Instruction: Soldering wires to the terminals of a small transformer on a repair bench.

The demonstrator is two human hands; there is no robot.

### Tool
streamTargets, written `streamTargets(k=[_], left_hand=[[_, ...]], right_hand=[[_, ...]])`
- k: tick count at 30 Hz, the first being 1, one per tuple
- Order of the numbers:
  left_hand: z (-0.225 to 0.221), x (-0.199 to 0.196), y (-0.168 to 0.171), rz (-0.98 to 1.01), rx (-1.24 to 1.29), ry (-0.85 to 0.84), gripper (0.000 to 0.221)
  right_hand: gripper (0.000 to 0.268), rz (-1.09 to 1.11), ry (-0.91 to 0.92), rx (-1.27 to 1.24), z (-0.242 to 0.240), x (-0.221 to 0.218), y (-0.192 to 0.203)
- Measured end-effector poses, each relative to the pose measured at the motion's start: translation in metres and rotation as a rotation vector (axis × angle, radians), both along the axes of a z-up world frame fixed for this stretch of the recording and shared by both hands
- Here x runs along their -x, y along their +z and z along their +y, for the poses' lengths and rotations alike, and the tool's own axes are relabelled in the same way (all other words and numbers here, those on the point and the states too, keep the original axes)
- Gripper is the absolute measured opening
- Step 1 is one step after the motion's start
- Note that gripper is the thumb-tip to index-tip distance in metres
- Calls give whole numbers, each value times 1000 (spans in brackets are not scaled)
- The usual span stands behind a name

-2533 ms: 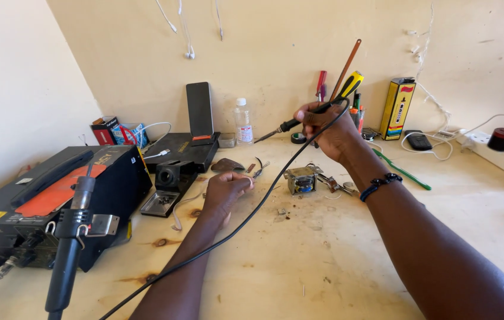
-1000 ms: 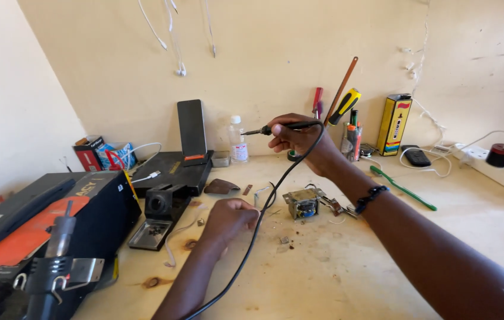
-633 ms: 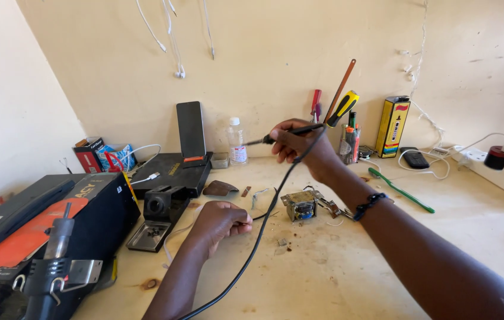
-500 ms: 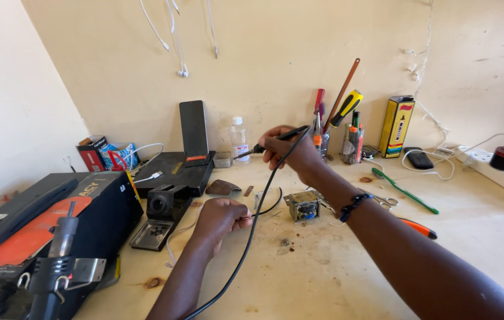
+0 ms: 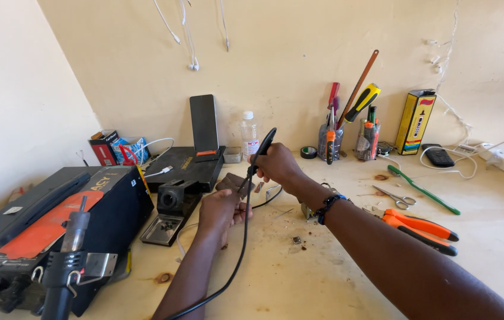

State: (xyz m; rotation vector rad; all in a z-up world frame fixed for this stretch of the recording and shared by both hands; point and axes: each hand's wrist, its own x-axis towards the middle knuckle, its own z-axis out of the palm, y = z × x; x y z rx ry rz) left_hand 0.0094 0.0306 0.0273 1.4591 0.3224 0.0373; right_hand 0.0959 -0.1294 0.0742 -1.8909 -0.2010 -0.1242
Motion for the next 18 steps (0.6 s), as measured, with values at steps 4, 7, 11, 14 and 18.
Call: streamTargets(k=[4, 7, 11, 14, 18], left_hand=[[5, -14, -7, 19, 50, 0, 32], [8, -13, -4, 40, 83, -36, 28], [3, 3, 19, 62, 115, -62, 26], [5, -4, 16, 89, 73, -74, 23], [-9, 33, 60, 58, 96, -26, 22]], right_hand=[[16, -4, 12, -12, 2, 7, 4], [16, -27, 23, -1, 5, 6, 3], [23, 27, 15, -31, 1, 16, 11], [27, 34, 12, -37, 0, 12, 11], [26, 24, -13, -12, 2, 23, 15]])
